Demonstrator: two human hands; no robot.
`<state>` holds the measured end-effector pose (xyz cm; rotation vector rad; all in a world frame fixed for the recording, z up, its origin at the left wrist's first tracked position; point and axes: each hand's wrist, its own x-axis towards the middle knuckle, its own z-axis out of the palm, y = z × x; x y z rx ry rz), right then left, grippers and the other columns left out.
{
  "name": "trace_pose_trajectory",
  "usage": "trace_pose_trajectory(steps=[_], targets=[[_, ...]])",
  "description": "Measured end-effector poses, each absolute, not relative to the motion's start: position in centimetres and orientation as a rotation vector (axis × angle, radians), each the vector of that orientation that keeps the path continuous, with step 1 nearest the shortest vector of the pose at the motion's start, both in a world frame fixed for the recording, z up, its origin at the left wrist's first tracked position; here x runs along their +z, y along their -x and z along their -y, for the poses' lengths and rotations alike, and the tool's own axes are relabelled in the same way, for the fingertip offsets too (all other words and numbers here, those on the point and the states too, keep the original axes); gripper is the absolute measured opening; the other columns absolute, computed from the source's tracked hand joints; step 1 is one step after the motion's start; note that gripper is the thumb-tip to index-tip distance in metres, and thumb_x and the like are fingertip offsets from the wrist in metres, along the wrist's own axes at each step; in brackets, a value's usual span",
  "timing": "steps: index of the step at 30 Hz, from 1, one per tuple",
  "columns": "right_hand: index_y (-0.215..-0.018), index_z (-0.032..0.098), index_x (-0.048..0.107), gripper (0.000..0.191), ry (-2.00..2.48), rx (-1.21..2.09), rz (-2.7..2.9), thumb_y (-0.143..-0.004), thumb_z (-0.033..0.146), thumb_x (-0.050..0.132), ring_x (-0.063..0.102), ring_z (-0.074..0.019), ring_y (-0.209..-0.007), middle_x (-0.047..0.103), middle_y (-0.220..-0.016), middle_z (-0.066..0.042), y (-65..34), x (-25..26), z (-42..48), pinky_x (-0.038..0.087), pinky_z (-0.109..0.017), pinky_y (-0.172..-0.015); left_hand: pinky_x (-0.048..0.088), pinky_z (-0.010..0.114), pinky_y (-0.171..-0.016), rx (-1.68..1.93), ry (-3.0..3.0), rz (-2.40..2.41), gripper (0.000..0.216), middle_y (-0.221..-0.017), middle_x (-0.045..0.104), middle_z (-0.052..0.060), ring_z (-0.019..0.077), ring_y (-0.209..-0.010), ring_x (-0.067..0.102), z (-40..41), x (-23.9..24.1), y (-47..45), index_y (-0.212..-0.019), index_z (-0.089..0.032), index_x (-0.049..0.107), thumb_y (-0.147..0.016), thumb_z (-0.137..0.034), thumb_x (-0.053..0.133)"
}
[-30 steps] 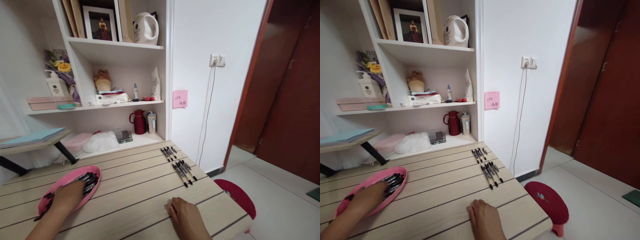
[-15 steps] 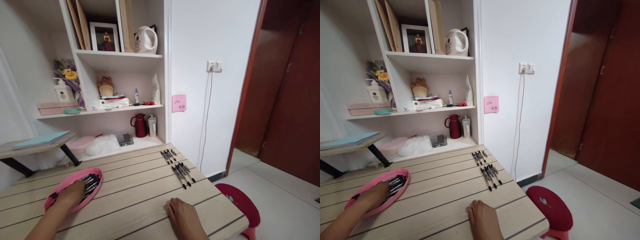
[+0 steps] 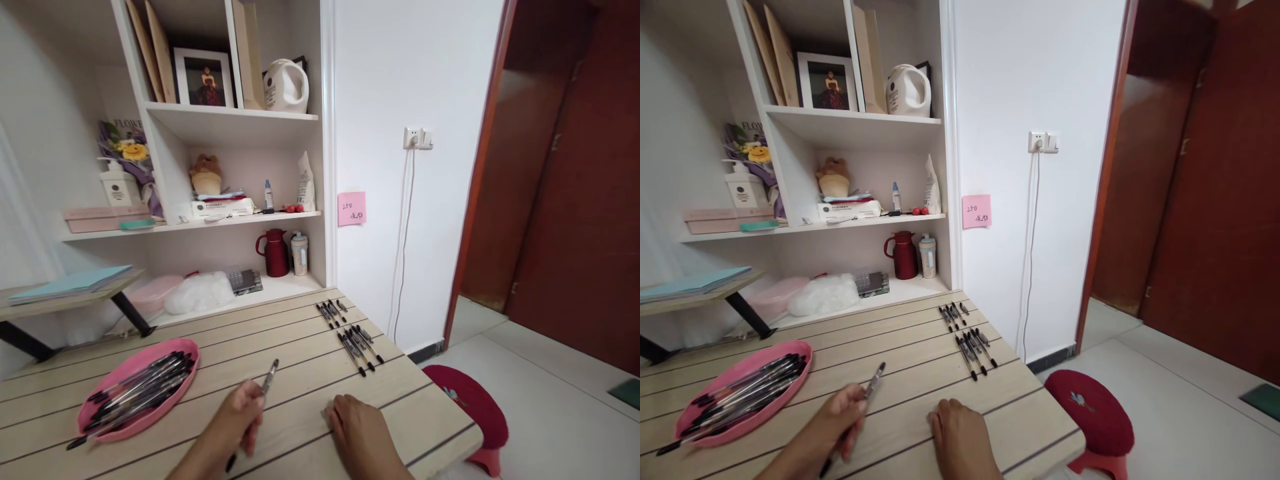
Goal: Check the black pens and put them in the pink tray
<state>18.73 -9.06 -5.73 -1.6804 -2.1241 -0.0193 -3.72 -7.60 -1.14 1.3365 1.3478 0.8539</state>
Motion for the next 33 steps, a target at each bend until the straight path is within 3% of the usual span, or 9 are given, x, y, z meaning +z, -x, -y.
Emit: trace_pose_trajectory(steps=[3,7,13,26,29,33], targets=[[-0.073,0.019,0.056,0.024,1.681,-0.037,2.124,-0.085,0.024,0.036,0.057,-0.0155,-0.061,0.064,-0.070,-0.003,-18.7,-5.8,9.0,0.022,-0.025,-0.050,0.013,0.017,-0.031,0.810,-1.151,-1.248,0.026,-0.050,0.044,-0.008,0.0021,-0.028,0.023,8.0,-3.2,1.3,-0.068,-0.021,0.038,-0.068,-0.042,0.053],[-0.072,0.019,0.056,0.024,1.670,-0.052,2.126,-0.085,0.024,0.036,0.057,-0.0153,-0.059,0.064,-0.069,-0.003,-18.7,-5.9,8.9,0.022,-0.025,-0.049,0.006,0.016,-0.034,0.819,-0.970,-1.089,0.026,-0.054,0.044,-0.008,-0.0005,-0.031,0.020,8.4,-2.2,0.8,-0.067,-0.020,0.038,-0.069,-0.039,0.056],[-0.072,0.018,0.055,0.023,1.641,-0.075,2.116,-0.085,0.022,0.037,0.057,-0.0149,-0.057,0.063,-0.067,-0.004,-18.6,-6.1,8.8,0.024,-0.025,-0.049,0.006,0.015,-0.036,0.782,-0.751,-0.955,0.024,-0.058,0.046,-0.006,-0.0010,-0.035,0.026,7.5,-0.3,-0.4,-0.075,-0.018,0.045,-0.066,-0.029,0.064],[-0.071,0.018,0.056,0.024,1.668,0.045,2.099,-0.084,0.022,0.036,0.056,-0.0152,-0.060,0.063,-0.069,-0.005,-18.7,-6.2,8.8,0.027,-0.024,-0.052,0.012,0.016,-0.036,0.920,-0.680,-0.740,0.020,-0.059,0.048,-0.004,0.0005,-0.037,0.032,6.1,-3.3,-1.7,-0.079,-0.016,0.050,-0.067,-0.025,0.063],[-0.064,0.018,0.053,0.028,1.608,0.269,1.957,-0.084,0.029,0.036,0.054,-0.0145,-0.059,0.061,-0.064,-0.004,-18.6,-5.5,8.3,0.029,-0.024,-0.053,0.010,0.015,-0.035,0.895,-0.684,-0.711,0.020,-0.059,0.047,-0.005,-0.0002,-0.036,0.030,6.3,-3.2,-1.7,-0.080,-0.016,0.049,-0.069,-0.026,0.062],[-0.072,0.017,0.052,0.032,1.233,0.971,1.486,-0.077,0.047,0.043,0.054,-0.0133,-0.064,0.060,-0.067,-0.002,-16.7,-3.4,6.4,0.034,-0.022,-0.053,0.008,0.015,-0.034,0.887,-0.715,-0.686,0.019,-0.058,0.047,-0.005,-0.0007,-0.035,0.026,6.5,-3.3,-2.0,-0.081,-0.018,0.047,-0.071,-0.029,0.059]])
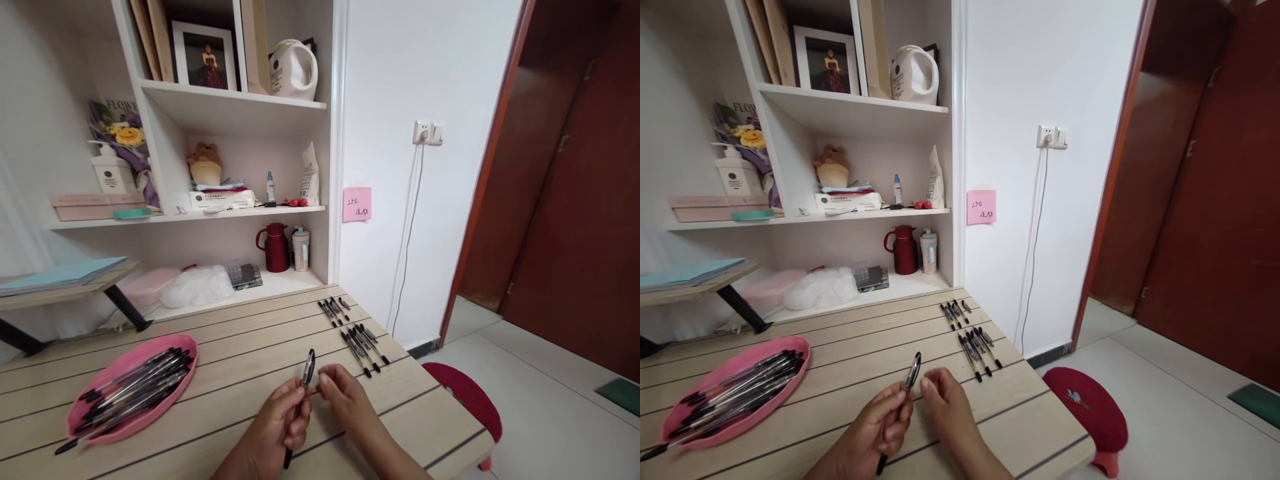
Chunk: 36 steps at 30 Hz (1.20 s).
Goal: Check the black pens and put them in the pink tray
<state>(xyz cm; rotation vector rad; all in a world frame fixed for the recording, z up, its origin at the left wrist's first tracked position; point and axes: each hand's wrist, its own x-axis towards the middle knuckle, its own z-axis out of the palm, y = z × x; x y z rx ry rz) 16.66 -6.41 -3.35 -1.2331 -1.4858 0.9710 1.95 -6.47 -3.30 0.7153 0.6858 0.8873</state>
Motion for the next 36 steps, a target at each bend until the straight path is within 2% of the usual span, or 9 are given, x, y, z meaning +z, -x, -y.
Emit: trace_pose_trajectory(steps=[2,6,13,16,19,23,26,30,36], targets=[[-0.074,0.016,0.051,0.037,1.064,1.302,1.196,-0.070,0.053,0.051,0.052,-0.0110,-0.057,0.057,-0.062,0.000,-15.0,-2.5,5.3,0.034,-0.020,-0.049,0.007,0.015,-0.034,0.901,-0.737,-0.691,0.019,-0.057,0.046,-0.006,-0.0010,-0.033,0.024,6.5,-3.3,-2.2,-0.079,-0.018,0.046,-0.071,-0.030,0.060],[-0.059,0.016,0.044,0.039,0.944,1.404,0.911,-0.057,0.048,0.065,0.036,-0.0035,-0.036,0.045,-0.044,0.007,-11.8,-2.4,3.4,0.027,-0.017,-0.038,0.006,0.014,-0.034,0.981,-0.752,-0.778,0.024,-0.054,0.044,-0.007,-0.0017,-0.033,0.021,6.4,-3.1,-2.4,-0.075,-0.018,0.046,-0.067,-0.033,0.063],[-0.058,0.018,0.039,0.040,0.859,1.554,0.884,-0.061,0.050,0.062,0.032,-0.0039,-0.021,0.041,-0.035,0.009,-10.3,-3.8,2.0,0.014,-0.015,-0.026,0.007,0.014,-0.035,1.078,-0.686,-0.858,0.024,-0.055,0.045,-0.007,-0.0022,-0.033,0.021,5.8,-3.5,-1.9,-0.073,-0.017,0.047,-0.064,-0.031,0.065],[-0.062,0.017,0.043,0.040,0.820,1.599,0.859,-0.062,0.054,0.059,0.032,-0.0043,-0.021,0.044,-0.036,0.008,-10.6,-4.1,1.8,0.013,-0.016,-0.024,0.007,0.014,-0.035,1.020,-0.680,-0.836,0.029,-0.057,0.047,-0.007,-0.0020,-0.033,0.018,5.9,-3.5,-1.9,-0.087,-0.019,0.050,-0.064,-0.030,0.064],[-0.065,0.015,0.047,0.040,0.807,1.627,0.833,-0.062,0.053,0.060,0.033,-0.0038,-0.024,0.047,-0.039,0.007,-11.0,-4.2,1.6,0.016,-0.016,-0.026,0.007,0.014,-0.035,0.985,-0.664,-0.821,0.040,-0.057,0.048,-0.006,-0.0014,-0.032,0.017,6.3,-3.3,-2.0,-0.103,-0.022,0.047,-0.066,-0.029,0.061],[-0.064,0.013,0.050,0.037,0.788,1.609,0.809,-0.059,0.046,0.066,0.037,-0.0025,-0.033,0.051,-0.045,0.004,-11.5,-3.9,1.2,0.024,-0.014,-0.033,0.007,0.014,-0.035,0.990,-0.647,-0.837,0.033,-0.057,0.050,-0.005,-0.0011,-0.033,0.020,6.5,-3.1,-2.1,-0.096,-0.021,0.048,-0.067,-0.029,0.060],[-0.069,0.015,0.052,0.035,0.795,1.545,0.717,-0.058,0.044,0.068,0.038,-0.0031,-0.037,0.051,-0.049,0.005,-12.1,-3.6,0.7,0.025,-0.014,-0.034,0.008,0.014,-0.034,0.938,-0.684,-0.813,0.027,-0.056,0.049,-0.005,-0.0008,-0.032,0.021,6.5,-3.1,-1.9,-0.091,-0.019,0.049,-0.068,-0.029,0.059],[-0.081,0.016,0.057,0.034,0.752,1.460,0.618,-0.059,0.040,0.069,0.040,-0.0036,-0.041,0.045,-0.050,0.007,-13.0,-3.2,0.1,0.030,-0.015,-0.038,0.009,0.015,-0.033,0.887,-0.713,-0.784,0.028,-0.056,0.049,-0.005,-0.0001,-0.031,0.022,6.5,-3.1,-1.6,-0.096,-0.019,0.049,-0.070,-0.029,0.056],[-0.092,0.017,0.056,0.036,0.676,1.530,0.582,-0.064,0.036,0.067,0.049,-0.0055,-0.050,0.052,-0.060,0.004,-13.3,-3.6,-0.3,0.038,-0.015,-0.044,0.008,0.015,-0.033,0.915,-0.710,-0.777,0.029,-0.055,0.049,-0.005,0.0001,-0.031,0.022,6.4,-3.0,-1.6,-0.099,-0.019,0.049,-0.071,-0.026,0.053]])
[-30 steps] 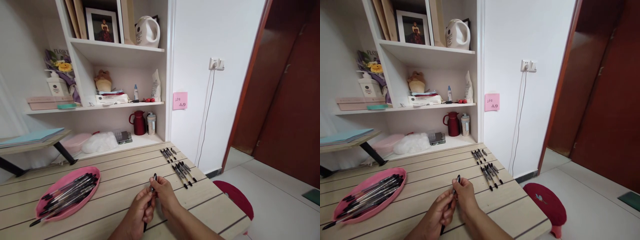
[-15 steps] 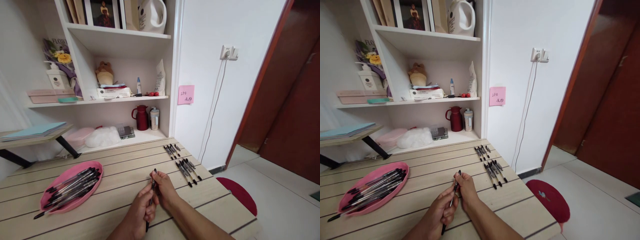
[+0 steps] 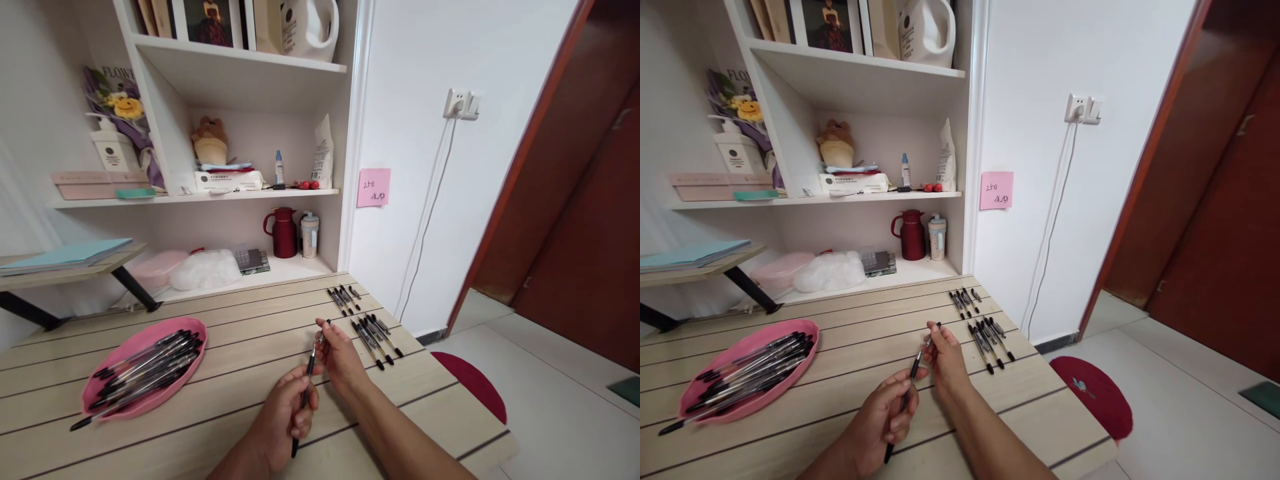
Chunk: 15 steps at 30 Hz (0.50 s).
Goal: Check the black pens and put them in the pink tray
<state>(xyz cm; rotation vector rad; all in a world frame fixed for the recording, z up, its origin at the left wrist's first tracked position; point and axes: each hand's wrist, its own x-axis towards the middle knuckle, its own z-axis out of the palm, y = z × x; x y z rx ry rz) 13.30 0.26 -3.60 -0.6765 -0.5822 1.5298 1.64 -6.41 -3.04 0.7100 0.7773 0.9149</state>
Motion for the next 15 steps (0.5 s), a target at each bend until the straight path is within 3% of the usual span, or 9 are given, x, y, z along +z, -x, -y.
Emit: trace_pose_trajectory(steps=[7,15], targets=[[-0.091,0.017,0.052,0.031,0.655,1.586,0.578,-0.066,0.031,0.064,0.056,-0.0094,-0.054,0.061,-0.071,-0.002,-12.96,-4.43,-0.57,0.040,-0.018,-0.044,0.010,0.015,-0.033,0.994,-0.690,-0.807,0.030,-0.055,0.049,-0.005,0.0003,-0.032,0.023,6.20,-2.98,-1.52,-0.098,-0.018,0.048,-0.070,-0.025,0.053],[-0.088,0.016,0.051,0.025,0.661,1.617,0.580,-0.066,0.024,0.061,0.057,-0.0128,-0.054,0.060,-0.069,-0.002,-12.65,-4.48,-0.38,0.047,-0.026,-0.048,0.011,0.014,-0.033,1.094,-0.705,-0.830,0.022,-0.056,0.047,-0.006,0.0001,-0.032,0.023,5.97,-3.20,-1.42,-0.094,-0.019,0.049,-0.072,-0.025,0.050]])
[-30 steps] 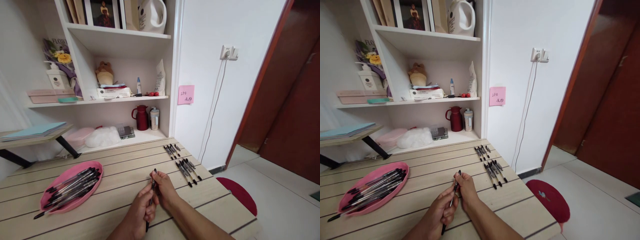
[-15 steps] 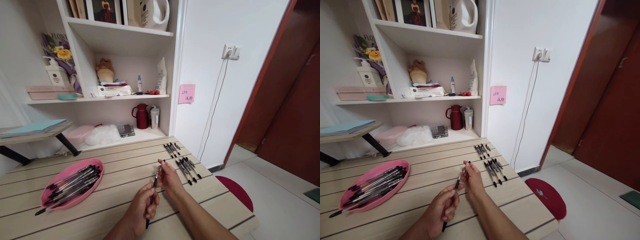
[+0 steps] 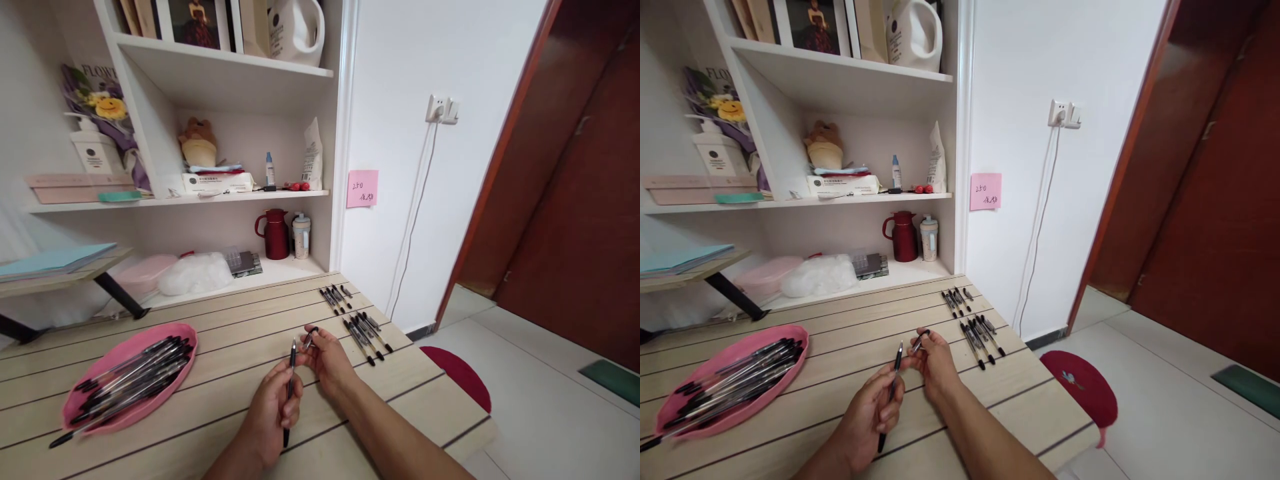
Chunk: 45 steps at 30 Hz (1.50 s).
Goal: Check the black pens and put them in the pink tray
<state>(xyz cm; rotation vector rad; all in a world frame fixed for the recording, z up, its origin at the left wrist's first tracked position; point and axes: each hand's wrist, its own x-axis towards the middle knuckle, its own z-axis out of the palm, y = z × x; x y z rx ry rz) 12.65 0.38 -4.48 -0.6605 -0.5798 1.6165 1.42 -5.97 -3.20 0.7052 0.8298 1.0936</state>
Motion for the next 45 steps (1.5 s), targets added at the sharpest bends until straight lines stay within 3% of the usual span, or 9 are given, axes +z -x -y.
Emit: trace_pose_trajectory(steps=[10,19,26,45], targets=[[-0.088,0.016,0.052,0.025,0.706,1.651,0.598,-0.067,0.027,0.061,0.056,-0.0100,-0.049,0.059,-0.063,-0.001,-12.59,-4.13,-0.03,0.040,-0.018,-0.042,0.014,0.014,-0.033,1.169,-0.696,-0.807,0.027,-0.059,0.047,-0.005,0.0000,-0.033,0.025,5.70,-3.29,-1.06,-0.099,-0.019,0.050,-0.073,-0.024,0.051],[-0.089,0.016,0.051,0.023,0.768,1.678,0.594,-0.070,0.026,0.057,0.053,-0.0070,-0.044,0.059,-0.063,0.000,-12.46,-4.01,-0.04,0.035,-0.015,-0.039,0.013,0.014,-0.033,1.211,-0.659,-0.800,0.015,-0.058,0.046,-0.006,-0.0005,-0.033,0.024,5.63,-3.44,-1.00,-0.087,-0.018,0.050,-0.073,-0.024,0.051],[-0.091,0.016,0.051,0.022,0.784,1.699,0.587,-0.070,0.023,0.054,0.052,-0.0064,-0.042,0.059,-0.061,0.000,-12.31,-4.15,-0.20,0.035,-0.015,-0.038,0.014,0.014,-0.033,1.245,-0.646,-0.807,0.026,-0.059,0.047,-0.004,0.0000,-0.033,0.025,5.49,-3.42,-0.82,-0.098,-0.017,0.052,-0.073,-0.024,0.050],[-0.091,0.015,0.050,0.023,0.783,1.695,0.619,-0.068,0.021,0.052,0.052,-0.0077,-0.041,0.058,-0.058,0.000,-12.69,-4.05,-0.03,0.034,-0.015,-0.036,0.017,0.015,-0.031,1.277,-0.615,-0.788,0.033,-0.059,0.050,-0.004,0.0007,-0.033,0.028,5.41,-3.24,-0.57,-0.101,-0.016,0.055,-0.068,-0.022,0.055]])
